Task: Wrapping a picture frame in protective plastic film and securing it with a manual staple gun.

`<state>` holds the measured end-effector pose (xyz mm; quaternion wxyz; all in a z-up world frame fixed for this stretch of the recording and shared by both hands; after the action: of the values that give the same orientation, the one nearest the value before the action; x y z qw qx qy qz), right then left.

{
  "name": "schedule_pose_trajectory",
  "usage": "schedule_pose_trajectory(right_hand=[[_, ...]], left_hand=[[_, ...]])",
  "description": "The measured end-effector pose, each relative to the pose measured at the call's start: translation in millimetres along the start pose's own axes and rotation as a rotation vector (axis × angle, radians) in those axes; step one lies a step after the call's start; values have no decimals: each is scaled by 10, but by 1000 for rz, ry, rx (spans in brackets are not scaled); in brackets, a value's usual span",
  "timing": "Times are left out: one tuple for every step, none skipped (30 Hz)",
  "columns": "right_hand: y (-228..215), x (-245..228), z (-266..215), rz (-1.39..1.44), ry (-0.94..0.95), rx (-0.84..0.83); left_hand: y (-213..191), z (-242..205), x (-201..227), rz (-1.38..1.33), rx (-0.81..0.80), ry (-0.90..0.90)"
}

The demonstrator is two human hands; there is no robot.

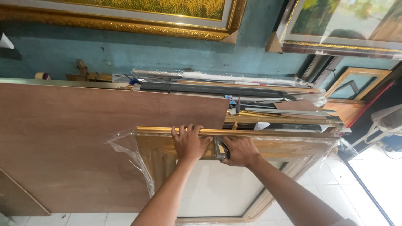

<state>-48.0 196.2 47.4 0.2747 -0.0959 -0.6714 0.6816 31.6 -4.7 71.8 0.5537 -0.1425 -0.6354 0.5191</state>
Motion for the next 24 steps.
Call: schedule_pose_trajectory(right_hand=[[0, 12, 6, -2, 1, 1], [8, 26, 5, 36, 11, 18], [16, 41, 4, 73, 22, 35], [6, 69, -65, 72, 20, 37], [-25, 117, -140, 81, 57, 85], [-43, 155, -209, 91, 93, 134], [-27, 224, -275, 90, 90, 138], [-51, 316, -363, 41, 145, 209], [-76, 411, -456, -8, 201, 280], [10, 581, -428, -7, 197, 282], [28, 745, -427, -78, 196, 415], [52, 908, -436, -150, 196, 549], [-91, 929, -407, -149, 195, 552], [-260, 939, -402, -263, 253, 602], [-429, 947, -401, -377, 312, 651], [-427, 1048, -351, -372, 314, 653], [-371, 1193, -279, -269, 351, 544], [-312, 1341, -210, -168, 386, 436], [-334, 1412, -177, -163, 387, 439], [-284, 1520, -132, -92, 433, 306], [-229, 1627, -96, -21, 476, 173], [-198, 1669, -78, -17, 474, 174], [-133, 1728, -68, 33, 502, 127], [-57, 1787, -76, 82, 529, 76]], left_hand=[[1, 23, -19, -1, 1, 2], [15, 33, -37, 19, 3, 19], [31, 44, -53, 39, 4, 36], [18, 32, -51, 38, 7, 35], [9, 19, -42, 43, 4, 47], [4, 4, -48, 48, 2, 57], [-104, -40, 6, 48, 7, 56], [-194, -93, 50, 40, -31, 29], [-285, -145, 100, 31, -70, 1], [-248, -140, 92, 32, -67, -2], [-221, -134, 79, 51, -36, -20], [-192, -124, 74, 72, -4, -35], [-180, -131, 75, 73, -2, -35], [-179, -141, 69, 70, 9, -34], [-179, -150, 65, 67, 21, -32], [-214, -163, 70, 73, 21, -32], [-235, -176, 79, 113, 3, -27], [-256, -185, 95, 153, -13, -21], [-272, -172, 111, 158, -12, -21], [-248, -162, 123, 232, -64, -24], [-223, -153, 137, 306, -117, -28], [-224, -165, 208, 311, -116, -31], [-183, -183, 276, 372, -183, -26], [-126, -217, 344, 431, -251, -23]])
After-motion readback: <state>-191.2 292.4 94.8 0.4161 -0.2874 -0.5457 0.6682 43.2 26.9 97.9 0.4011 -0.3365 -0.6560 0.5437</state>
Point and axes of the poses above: each hand's wrist, its own z-axis towards the middle knuckle, its own y-axis out of the palm, x = y × z, the point moved 5 cm from there along z, towards the middle knuckle, and after that the axes turned 11 degrees about -y, right-handed, at the moved point
